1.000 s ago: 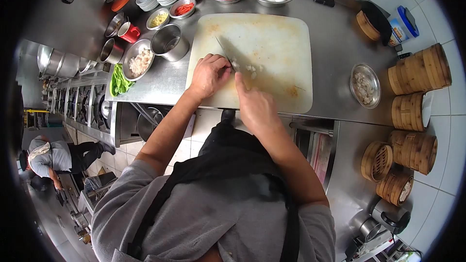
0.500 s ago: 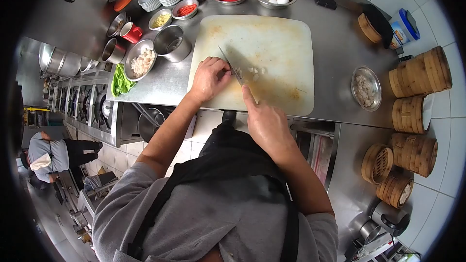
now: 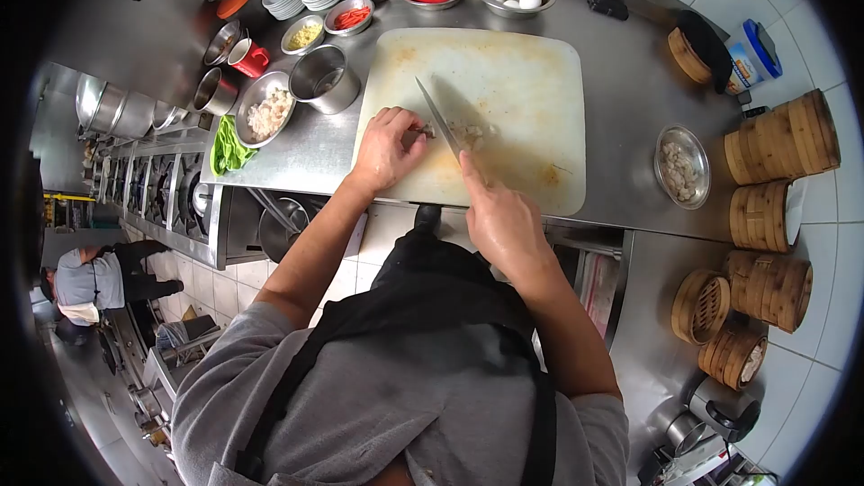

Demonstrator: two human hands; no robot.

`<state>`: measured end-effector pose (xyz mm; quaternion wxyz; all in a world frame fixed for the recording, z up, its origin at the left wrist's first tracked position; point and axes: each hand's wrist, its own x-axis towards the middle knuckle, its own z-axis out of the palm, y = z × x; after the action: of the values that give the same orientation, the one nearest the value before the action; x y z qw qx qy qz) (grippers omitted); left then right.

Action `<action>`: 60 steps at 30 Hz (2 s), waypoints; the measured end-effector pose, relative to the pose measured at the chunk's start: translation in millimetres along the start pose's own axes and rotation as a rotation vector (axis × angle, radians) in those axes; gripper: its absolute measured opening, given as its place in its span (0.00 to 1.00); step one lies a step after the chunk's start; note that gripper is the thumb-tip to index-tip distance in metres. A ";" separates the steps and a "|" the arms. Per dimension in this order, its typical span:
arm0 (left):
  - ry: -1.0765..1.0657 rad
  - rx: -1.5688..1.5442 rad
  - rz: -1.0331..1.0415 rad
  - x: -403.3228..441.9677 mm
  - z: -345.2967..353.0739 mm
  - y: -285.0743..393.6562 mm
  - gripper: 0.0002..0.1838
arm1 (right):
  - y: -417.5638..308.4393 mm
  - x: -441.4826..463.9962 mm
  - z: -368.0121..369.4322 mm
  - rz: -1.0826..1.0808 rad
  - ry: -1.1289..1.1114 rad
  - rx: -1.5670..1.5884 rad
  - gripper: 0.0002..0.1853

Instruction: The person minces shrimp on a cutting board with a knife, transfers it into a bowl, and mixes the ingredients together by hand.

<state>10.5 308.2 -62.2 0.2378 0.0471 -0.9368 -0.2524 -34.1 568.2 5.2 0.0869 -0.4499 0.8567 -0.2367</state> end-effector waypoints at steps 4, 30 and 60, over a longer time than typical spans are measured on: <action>-0.028 0.023 -0.022 4.2 -0.2 3.1 0.09 | -10.0 4.3 -3.5 0.001 -0.042 -0.053 0.39; -0.016 -0.026 -0.020 -5.2 -2.6 2.1 0.14 | -10.6 3.5 9.3 -0.042 -0.038 -0.068 0.40; 0.013 -0.063 -0.077 19.8 -15.2 47.7 0.16 | 21.3 -22.2 -20.2 0.119 0.144 -0.289 0.41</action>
<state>1.6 338.6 -18.6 0.2352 0.0775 -0.9244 -0.2902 -44.1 603.1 11.1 -0.0265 -0.3881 0.9109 -0.1374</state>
